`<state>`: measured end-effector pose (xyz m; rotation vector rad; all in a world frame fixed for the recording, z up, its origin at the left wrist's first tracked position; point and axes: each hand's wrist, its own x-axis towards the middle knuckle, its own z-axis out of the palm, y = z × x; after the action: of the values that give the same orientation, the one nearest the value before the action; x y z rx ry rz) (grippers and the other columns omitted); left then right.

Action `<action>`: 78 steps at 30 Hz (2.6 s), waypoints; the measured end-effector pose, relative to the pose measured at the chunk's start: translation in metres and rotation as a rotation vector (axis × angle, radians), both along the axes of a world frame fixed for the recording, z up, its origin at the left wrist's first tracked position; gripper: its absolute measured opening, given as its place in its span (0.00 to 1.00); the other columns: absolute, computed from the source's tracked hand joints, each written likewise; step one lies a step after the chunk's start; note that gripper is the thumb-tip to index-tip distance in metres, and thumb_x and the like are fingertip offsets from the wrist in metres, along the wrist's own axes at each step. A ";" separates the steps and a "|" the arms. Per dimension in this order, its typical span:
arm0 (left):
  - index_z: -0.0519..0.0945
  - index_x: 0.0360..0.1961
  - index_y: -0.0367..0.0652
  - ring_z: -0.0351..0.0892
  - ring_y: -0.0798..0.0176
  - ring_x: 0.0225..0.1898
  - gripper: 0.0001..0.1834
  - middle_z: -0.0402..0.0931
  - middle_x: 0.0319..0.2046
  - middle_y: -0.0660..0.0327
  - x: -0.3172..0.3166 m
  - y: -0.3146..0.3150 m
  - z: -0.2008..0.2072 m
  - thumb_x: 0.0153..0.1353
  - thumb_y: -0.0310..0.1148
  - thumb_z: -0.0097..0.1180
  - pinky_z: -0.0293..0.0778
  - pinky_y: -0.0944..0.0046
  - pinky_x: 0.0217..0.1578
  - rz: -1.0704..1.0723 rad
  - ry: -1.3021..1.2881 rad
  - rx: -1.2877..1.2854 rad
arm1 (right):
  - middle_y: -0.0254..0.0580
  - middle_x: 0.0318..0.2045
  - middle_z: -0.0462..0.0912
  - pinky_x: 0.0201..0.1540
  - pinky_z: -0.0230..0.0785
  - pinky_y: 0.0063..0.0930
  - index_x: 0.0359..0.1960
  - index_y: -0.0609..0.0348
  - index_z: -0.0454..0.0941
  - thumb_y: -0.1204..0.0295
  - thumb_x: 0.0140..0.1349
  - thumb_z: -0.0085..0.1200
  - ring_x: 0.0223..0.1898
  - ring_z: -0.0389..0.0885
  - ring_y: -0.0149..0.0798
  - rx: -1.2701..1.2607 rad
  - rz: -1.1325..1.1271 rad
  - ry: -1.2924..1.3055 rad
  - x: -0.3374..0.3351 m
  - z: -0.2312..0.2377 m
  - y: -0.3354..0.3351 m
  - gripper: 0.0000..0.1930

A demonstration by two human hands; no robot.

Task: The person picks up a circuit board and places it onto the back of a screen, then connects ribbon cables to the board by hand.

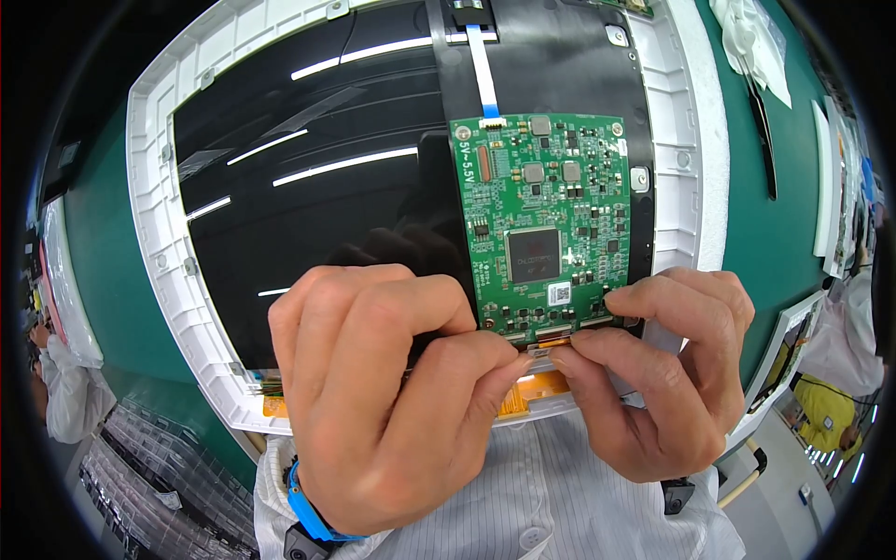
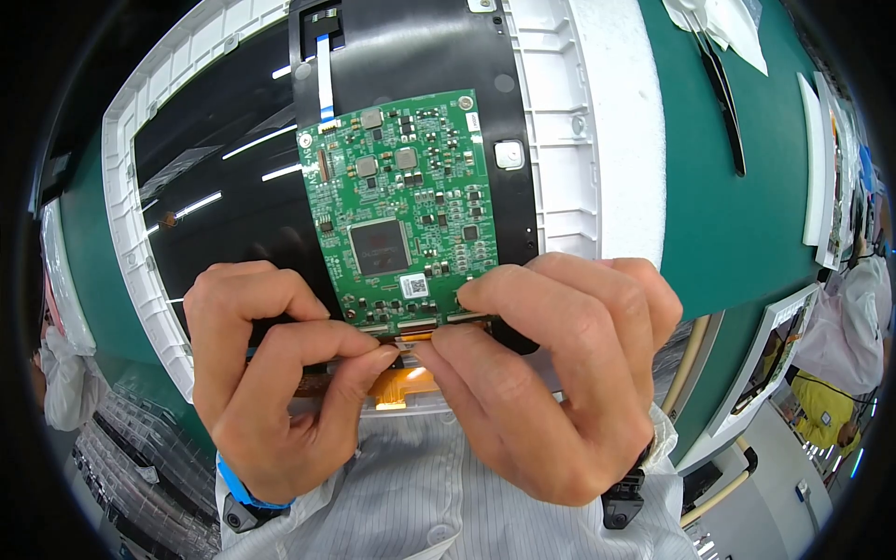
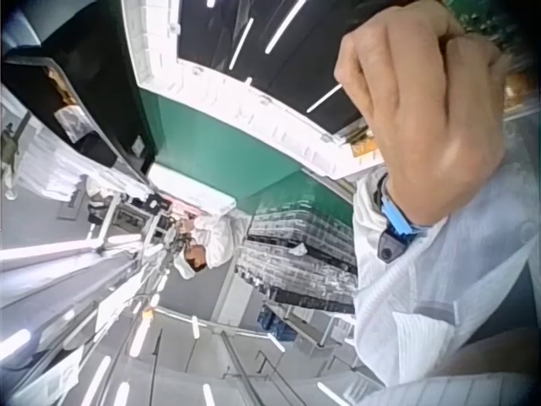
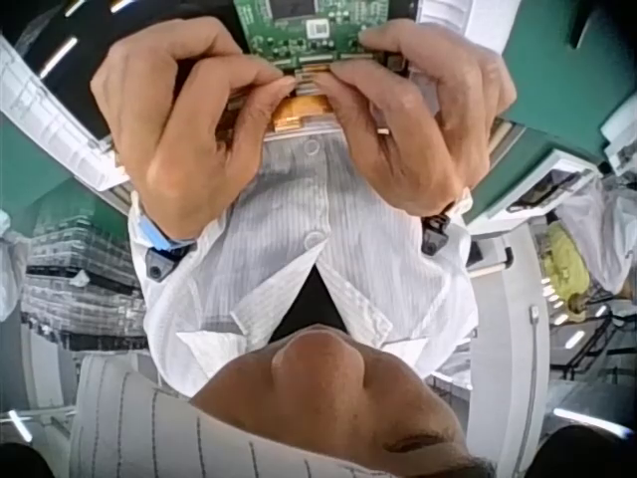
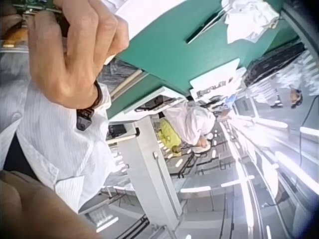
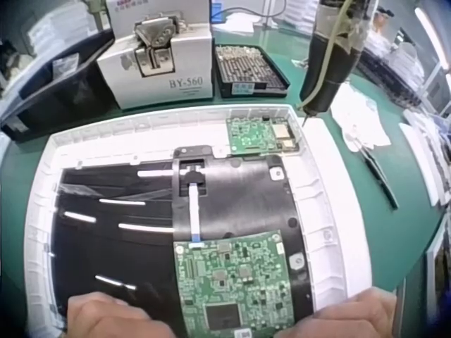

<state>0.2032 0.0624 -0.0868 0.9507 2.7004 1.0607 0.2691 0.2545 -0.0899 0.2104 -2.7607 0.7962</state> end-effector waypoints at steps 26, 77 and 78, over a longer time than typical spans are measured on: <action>0.84 0.27 0.40 0.72 0.54 0.38 0.14 0.73 0.33 0.60 0.001 0.001 -0.001 0.41 0.26 0.79 0.68 0.53 0.40 0.020 -0.006 0.002 | 0.45 0.40 0.83 0.42 0.67 0.35 0.33 0.57 0.86 0.76 0.36 0.81 0.39 0.79 0.43 -0.067 -0.068 -0.057 -0.002 0.002 -0.001 0.19; 0.83 0.27 0.38 0.72 0.57 0.34 0.14 0.73 0.32 0.58 0.000 0.000 -0.003 0.39 0.22 0.77 0.67 0.56 0.35 0.007 -0.014 0.024 | 0.44 0.39 0.83 0.41 0.68 0.36 0.32 0.58 0.88 0.77 0.37 0.79 0.38 0.78 0.43 -0.054 -0.065 -0.049 -0.001 0.003 -0.006 0.17; 0.83 0.27 0.38 0.72 0.57 0.34 0.14 0.73 0.32 0.58 0.000 0.000 -0.003 0.39 0.22 0.77 0.67 0.56 0.35 0.006 -0.014 0.024 | 0.44 0.39 0.83 0.41 0.68 0.36 0.32 0.58 0.88 0.77 0.37 0.79 0.38 0.78 0.43 -0.053 -0.066 -0.049 0.000 0.002 -0.006 0.17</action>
<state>0.2034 0.0622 -0.0898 0.9361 2.6872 1.0998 0.2688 0.2485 -0.0877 0.0901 -2.7717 0.8675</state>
